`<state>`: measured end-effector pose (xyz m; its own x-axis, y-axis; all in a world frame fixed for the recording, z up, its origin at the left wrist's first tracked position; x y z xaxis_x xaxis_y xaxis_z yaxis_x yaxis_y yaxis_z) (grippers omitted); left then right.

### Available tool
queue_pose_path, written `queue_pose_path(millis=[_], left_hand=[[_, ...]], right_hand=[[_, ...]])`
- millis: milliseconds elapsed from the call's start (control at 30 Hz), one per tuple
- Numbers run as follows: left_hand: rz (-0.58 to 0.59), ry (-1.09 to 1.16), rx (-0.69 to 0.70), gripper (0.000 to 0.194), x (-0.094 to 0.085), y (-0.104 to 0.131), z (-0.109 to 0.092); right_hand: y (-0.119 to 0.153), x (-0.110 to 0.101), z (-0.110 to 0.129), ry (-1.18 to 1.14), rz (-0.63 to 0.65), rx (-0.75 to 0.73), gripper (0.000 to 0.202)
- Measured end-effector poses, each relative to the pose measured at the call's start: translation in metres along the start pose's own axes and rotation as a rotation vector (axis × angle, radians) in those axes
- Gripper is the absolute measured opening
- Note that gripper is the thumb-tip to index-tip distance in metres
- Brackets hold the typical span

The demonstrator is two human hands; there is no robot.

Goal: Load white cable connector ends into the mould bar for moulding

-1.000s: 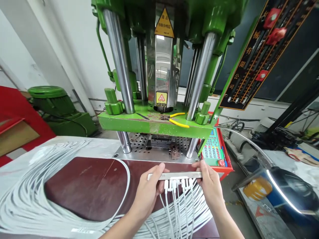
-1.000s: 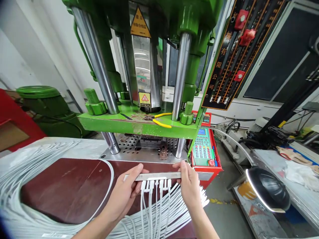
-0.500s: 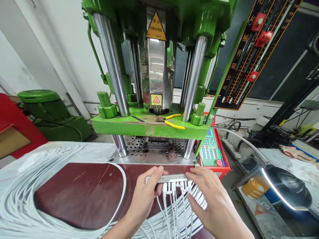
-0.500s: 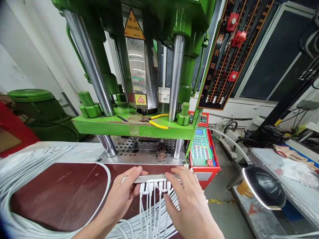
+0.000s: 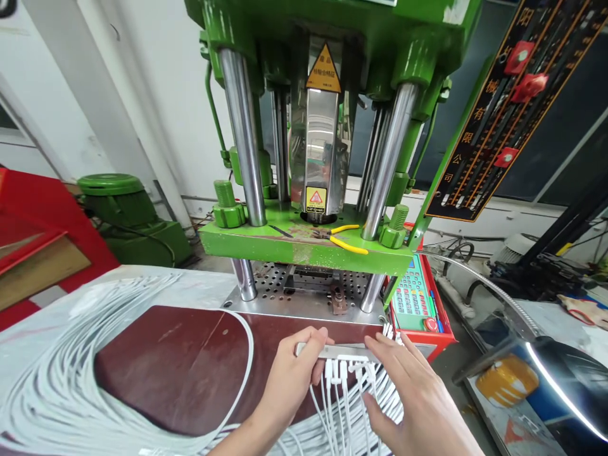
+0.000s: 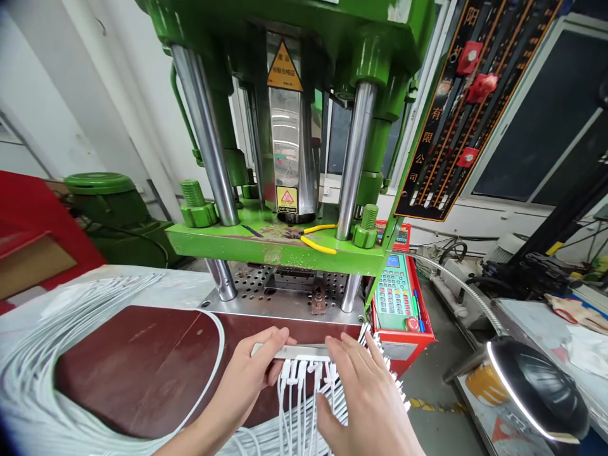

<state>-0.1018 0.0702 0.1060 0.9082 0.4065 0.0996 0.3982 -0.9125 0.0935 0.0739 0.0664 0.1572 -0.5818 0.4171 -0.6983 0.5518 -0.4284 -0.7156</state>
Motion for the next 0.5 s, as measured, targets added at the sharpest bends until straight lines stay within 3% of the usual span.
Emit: queue_pose_path(millis=[100, 300, 433, 500], left_hand=[[-0.016, 0.006, 0.014, 0.038, 0.002, 0.0, -0.001], [0.04, -0.062, 0.046, 0.039, 0.005, 0.003, -0.004], [0.06, -0.07, 0.046, 0.038, 0.005, 0.005, -0.001], [0.079, -0.072, 0.04, 0.039, 0.005, 0.006, 0.002]], right_hand=[[-0.006, 0.003, 0.013, -0.024, 0.026, 0.002, 0.057], [-0.011, 0.022, 0.031, 0.034, 0.009, 0.005, 0.047], [-0.014, 0.02, 0.031, 0.013, -0.119, -0.042, 0.033], [-0.019, 0.011, 0.024, -0.059, -0.17, 0.012, 0.02]])
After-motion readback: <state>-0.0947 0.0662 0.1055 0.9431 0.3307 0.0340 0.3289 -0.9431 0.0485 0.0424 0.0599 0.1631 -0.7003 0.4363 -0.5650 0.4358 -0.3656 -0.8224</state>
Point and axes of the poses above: each hand's wrist, its own y-axis away from the middle knuckle, its own x-axis out of the palm, z = x × y, the point moved 4 cm from there along -y, towards the middle knuckle, and after that the axes turned 9 degrees about -z, right-handed, at the moved point
